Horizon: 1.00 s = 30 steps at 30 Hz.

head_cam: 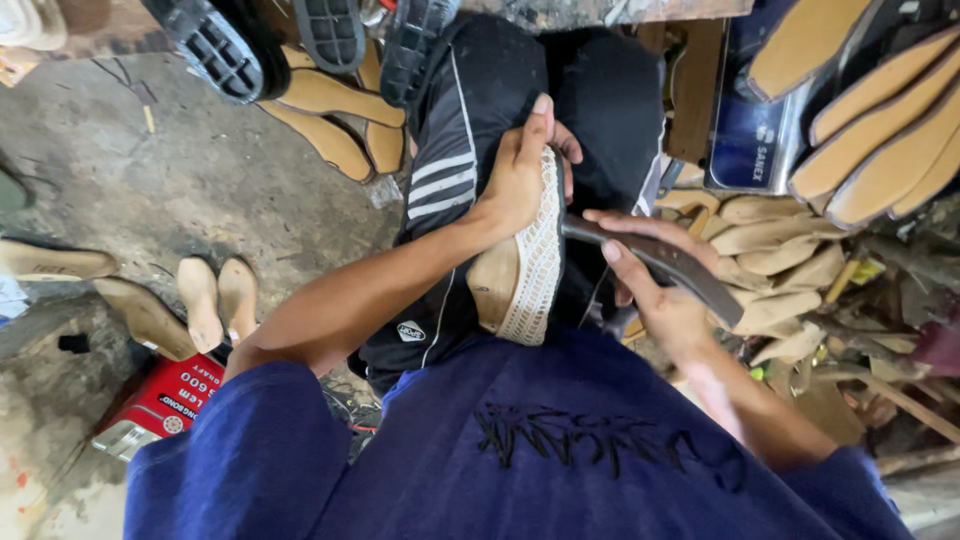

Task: The person uses a curved metal tool to press and shape the edge of a shoe sole. They repeatedly pry and smooth the sole perimeter, then inspect the fit and alignment of the sole to the shoe upper.

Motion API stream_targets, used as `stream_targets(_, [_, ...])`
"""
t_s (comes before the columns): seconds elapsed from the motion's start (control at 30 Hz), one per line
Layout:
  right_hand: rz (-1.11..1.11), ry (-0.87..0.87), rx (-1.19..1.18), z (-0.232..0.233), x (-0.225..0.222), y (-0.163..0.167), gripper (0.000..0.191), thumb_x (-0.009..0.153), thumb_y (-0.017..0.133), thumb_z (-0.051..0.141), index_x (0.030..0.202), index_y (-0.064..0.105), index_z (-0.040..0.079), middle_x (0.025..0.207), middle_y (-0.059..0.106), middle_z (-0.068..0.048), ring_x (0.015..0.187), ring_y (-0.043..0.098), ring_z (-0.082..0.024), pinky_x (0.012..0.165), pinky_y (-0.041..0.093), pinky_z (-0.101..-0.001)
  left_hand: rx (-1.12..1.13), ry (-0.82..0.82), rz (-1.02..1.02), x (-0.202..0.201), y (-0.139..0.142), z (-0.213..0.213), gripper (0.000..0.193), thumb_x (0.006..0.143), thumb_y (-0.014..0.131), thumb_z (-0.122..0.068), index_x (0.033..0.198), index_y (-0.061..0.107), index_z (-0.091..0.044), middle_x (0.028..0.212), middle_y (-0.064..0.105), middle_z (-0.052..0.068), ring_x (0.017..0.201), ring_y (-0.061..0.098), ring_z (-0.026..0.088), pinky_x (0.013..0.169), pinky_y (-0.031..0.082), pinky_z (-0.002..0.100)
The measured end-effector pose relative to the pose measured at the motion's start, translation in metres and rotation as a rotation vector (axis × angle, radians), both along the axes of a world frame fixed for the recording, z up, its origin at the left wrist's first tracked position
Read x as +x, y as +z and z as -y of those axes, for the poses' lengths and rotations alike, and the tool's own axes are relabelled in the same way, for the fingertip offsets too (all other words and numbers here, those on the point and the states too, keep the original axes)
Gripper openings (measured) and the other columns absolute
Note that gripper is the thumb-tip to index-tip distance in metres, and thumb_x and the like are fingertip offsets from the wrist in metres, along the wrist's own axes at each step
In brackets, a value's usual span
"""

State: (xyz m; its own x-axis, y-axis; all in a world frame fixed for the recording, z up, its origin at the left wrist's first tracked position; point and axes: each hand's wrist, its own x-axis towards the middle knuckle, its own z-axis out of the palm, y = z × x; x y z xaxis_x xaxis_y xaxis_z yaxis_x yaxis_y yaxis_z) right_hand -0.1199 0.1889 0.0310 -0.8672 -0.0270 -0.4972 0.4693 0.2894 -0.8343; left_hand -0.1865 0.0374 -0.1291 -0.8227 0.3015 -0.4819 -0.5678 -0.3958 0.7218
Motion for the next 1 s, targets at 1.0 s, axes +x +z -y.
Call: stream_targets(1.0, [0.195, -0.294, -0.25, 0.027, -0.043, 0.012, 0.025, 0.096, 0.076, 0.009, 0.117, 0.079, -0.002, 0.085, 0.073, -0.013, 0.049, 0.063, -0.013, 0.047, 0.054, -0.0253, 0.015, 0.009, 0.017, 0.008, 0.004, 0.002, 0.077, 0.106, 0.025, -0.061, 0.079, 0.066, -0.002, 0.058, 0.061, 0.009, 0.052, 0.056, 0.015, 0.053, 0.044, 0.031])
